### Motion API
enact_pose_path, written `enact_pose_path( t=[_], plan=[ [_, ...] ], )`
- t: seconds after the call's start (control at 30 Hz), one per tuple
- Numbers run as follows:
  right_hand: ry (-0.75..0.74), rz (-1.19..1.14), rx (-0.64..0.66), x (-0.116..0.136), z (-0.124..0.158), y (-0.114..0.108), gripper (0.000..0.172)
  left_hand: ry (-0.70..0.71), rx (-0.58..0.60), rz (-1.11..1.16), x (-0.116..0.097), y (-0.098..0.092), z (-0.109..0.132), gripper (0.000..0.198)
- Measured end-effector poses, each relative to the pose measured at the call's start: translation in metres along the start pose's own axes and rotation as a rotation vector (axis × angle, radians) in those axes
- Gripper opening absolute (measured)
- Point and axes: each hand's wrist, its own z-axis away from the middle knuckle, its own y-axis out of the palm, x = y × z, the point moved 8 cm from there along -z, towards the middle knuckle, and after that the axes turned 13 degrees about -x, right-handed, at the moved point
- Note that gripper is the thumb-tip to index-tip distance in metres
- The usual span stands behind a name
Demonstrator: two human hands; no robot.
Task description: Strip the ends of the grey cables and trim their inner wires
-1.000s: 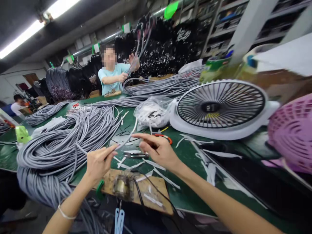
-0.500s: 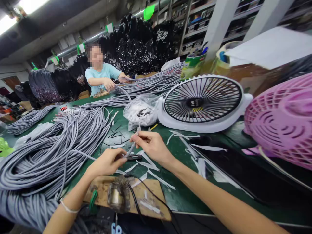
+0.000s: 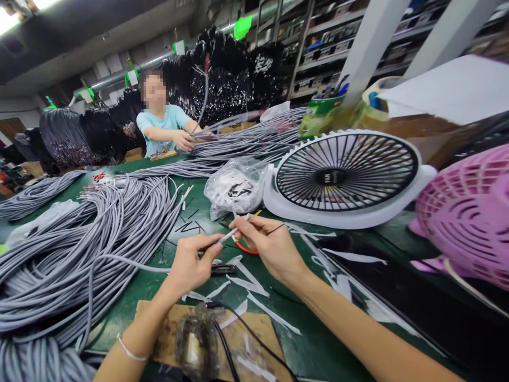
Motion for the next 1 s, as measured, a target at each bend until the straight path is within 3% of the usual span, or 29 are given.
enact_pose_path(
  t=[0.13, 0.33, 0.5, 0.6, 0.7, 0.83, 1.0],
  plan=[
    [-0.011, 0.011, 0.017, -0.002, 0.004, 0.005, 0.039, 0.094, -0.044, -0.139, -0.006, -0.004, 0.005, 0.028],
    [-0.026, 0.058, 0.080, -0.007, 0.013, 0.015, 0.042, -0.002, -0.066, -0.013, 0.003, -0.002, 0.011, 0.031],
    [-0.244, 0.376, -0.042, 0.004, 0.010, 0.003, 0.049, -0.126, -0.188, 0.021, 0.012, -0.011, 0.009, 0.032],
    [-0.472, 0.620, 0.011, 0.013, 0.017, 0.009, 0.039, -0.170, -0.245, 0.033, 0.014, -0.017, 0.007, 0.032],
    [-0.665, 0.833, 0.067, 0.018, 0.030, 0.019, 0.044, -0.187, -0.261, 0.045, 0.014, -0.018, 0.007, 0.032],
    [-0.773, 1.008, 0.004, 0.022, 0.038, 0.021, 0.042, -0.177, -0.268, 0.054, 0.013, -0.019, 0.009, 0.031],
    [-0.819, 1.016, -0.009, 0.024, 0.040, 0.022, 0.046, -0.142, -0.243, 0.054, 0.010, -0.016, 0.010, 0.031]
  ],
)
